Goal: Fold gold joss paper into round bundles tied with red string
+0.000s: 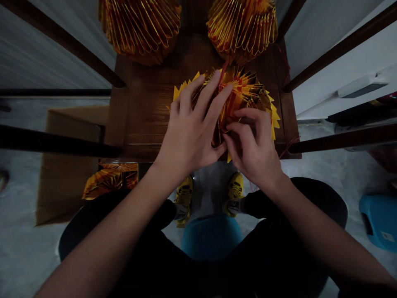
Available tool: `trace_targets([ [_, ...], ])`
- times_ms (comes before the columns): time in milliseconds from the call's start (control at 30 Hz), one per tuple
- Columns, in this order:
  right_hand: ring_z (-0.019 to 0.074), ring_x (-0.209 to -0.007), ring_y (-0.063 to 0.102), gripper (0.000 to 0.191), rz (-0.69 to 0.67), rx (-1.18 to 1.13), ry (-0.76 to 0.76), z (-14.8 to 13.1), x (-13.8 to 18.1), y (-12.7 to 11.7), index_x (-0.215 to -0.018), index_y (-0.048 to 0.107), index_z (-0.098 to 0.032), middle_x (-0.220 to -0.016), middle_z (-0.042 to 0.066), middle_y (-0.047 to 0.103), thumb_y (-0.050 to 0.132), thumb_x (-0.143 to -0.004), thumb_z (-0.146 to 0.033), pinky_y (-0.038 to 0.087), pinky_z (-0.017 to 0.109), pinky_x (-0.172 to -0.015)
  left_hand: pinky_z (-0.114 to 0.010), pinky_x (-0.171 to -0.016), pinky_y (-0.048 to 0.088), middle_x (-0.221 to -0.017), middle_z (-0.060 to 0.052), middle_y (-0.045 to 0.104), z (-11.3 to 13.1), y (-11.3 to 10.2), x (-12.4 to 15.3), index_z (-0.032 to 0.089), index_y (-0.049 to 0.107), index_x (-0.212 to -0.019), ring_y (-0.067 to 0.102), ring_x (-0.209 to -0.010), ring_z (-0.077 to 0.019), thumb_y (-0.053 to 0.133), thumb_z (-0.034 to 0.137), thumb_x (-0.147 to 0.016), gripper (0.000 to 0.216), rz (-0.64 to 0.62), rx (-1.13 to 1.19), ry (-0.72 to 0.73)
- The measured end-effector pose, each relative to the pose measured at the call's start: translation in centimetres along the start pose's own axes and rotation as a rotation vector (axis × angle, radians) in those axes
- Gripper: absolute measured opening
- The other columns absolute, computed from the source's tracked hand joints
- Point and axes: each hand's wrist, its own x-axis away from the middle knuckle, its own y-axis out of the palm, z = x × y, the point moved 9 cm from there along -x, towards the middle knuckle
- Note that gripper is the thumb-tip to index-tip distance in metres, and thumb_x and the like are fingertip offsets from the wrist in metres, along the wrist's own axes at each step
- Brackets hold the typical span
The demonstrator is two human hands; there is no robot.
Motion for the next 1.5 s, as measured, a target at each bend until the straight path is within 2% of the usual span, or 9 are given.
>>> trace_targets([
  [167, 0.0311, -0.123, 0.065, 0.015, 0.002, 0.038, -0.057, -0.5, 0.1, 0.0, -0.105, 0.065, -0.022, -0.128, 0.017, 0.065, 0.054, -0.105, -0.012, 0.063, 0.053, -0.102, -0.063, -0.129, 0.033, -0.184, -0.011, 0.024, 0.3, -0.1, 0.1, 0.015, 0.033, -0.173, 0.028, -0.165, -0.0437, 0.065, 0.04, -0.095, 0.088, 0.011, -0.027, 0.017],
  [300, 0.0341, -0.142, 0.056, 0.014, 0.022, -0.079, -0.035, -0.3, 0.0, -0.5, -0.103, 0.065, -0.023, -0.144, 0.018, 0.056, 0.058, -0.102, -0.012, 0.059, 0.057, -0.111, -0.06, -0.132, 0.031, -0.184, -0.009, 0.026, 0.1, 0.0, 0.2, 0.02, 0.034, -0.172, 0.026, -0.167, -0.0402, 0.064, 0.041, -0.097, 0.084, 0.03, -0.001, 0.002],
  [400, 0.0353, -0.151, 0.052, 0.012, 0.0, -0.118, -0.04, -0.4, 0.0, -0.4, -0.111, 0.062, -0.026, -0.155, 0.019, 0.048, 0.059, -0.103, -0.017, 0.058, 0.062, -0.115, -0.06, -0.132, 0.032, -0.184, -0.007, 0.026, -0.1, 0.1, 0.2, 0.021, 0.033, -0.172, 0.026, -0.167, -0.0387, 0.061, 0.038, -0.096, 0.082, 0.049, -0.009, -0.001],
  [533, 0.0314, -0.146, 0.057, 0.036, 0.001, -0.221, -0.008, -0.4, 0.5, 0.2, -0.139, 0.049, -0.028, -0.149, 0.018, 0.055, 0.058, -0.104, -0.02, 0.061, 0.06, -0.113, -0.061, -0.132, 0.03, -0.183, -0.008, 0.028, 0.1, 0.1, 0.2, 0.016, 0.036, -0.17, 0.03, -0.165, -0.0402, 0.062, 0.031, -0.088, 0.087, 0.073, -0.035, 0.018],
  [667, 0.0263, -0.136, 0.063, 0.05, -0.012, -0.443, 0.118, 0.6, 1.0, 1.1, -0.151, 0.038, -0.026, -0.15, 0.017, 0.055, 0.057, -0.105, -0.022, 0.065, 0.049, -0.105, -0.065, -0.133, 0.026, -0.183, 0.001, 0.027, -0.2, 0.0, 0.3, 0.028, 0.038, -0.169, 0.02, -0.17, -0.0374, 0.064, 0.037, -0.092, 0.082, 0.07, -0.039, -0.04],
  [833, 0.0271, -0.135, 0.064, 0.045, -0.171, -0.483, 0.069, 1.0, 0.1, -0.1, -0.142, 0.051, -0.026, -0.147, 0.014, 0.061, 0.055, -0.098, -0.014, 0.062, 0.049, -0.107, -0.06, -0.132, 0.032, -0.183, -0.001, 0.03, -0.1, -0.2, 0.3, 0.027, 0.039, -0.168, 0.024, -0.167, -0.0365, 0.059, 0.045, -0.1, 0.073, 0.068, 0.015, -0.049],
  [1100, 0.0324, -0.119, 0.063, 0.033, -0.408, -0.143, -0.131, 2.3, -0.3, -2.1, -0.119, 0.073, -0.027, -0.134, 0.006, 0.075, 0.068, -0.089, -0.015, 0.05, 0.059, -0.109, -0.061, -0.133, 0.032, -0.182, -0.005, 0.032, 0.3, -0.6, 0.2, 0.018, 0.039, -0.167, 0.025, -0.165, -0.0382, 0.06, 0.032, -0.097, 0.074, 0.061, 0.019, -0.003],
  [1267, 0.0309, -0.115, 0.063, 0.019, -0.402, -0.107, -0.092, 3.1, -0.1, -1.7, -0.115, 0.078, -0.029, -0.126, 0.005, 0.078, 0.067, -0.1, -0.026, 0.048, 0.06, -0.108, -0.058, -0.133, 0.033, -0.182, -0.003, 0.031, 0.0, -0.5, 0.3, 0.02, 0.035, -0.169, 0.023, -0.167, -0.035, 0.057, 0.033, -0.098, 0.075, 0.046, 0.02, 0.012],
  [1500, 0.0299, -0.114, 0.064, 0.02, -0.421, -0.14, -0.1, 3.1, -0.2, -1.5, -0.118, 0.078, -0.028, -0.127, 0.005, 0.079, 0.067, -0.101, -0.028, 0.049, 0.055, -0.103, -0.059, -0.131, 0.037, -0.182, -0.003, 0.031, -0.1, -0.6, 0.3, 0.019, 0.034, -0.169, 0.024, -0.166, -0.0347, 0.058, 0.032, -0.096, 0.078, 0.037, 0.009, 0.016],
])
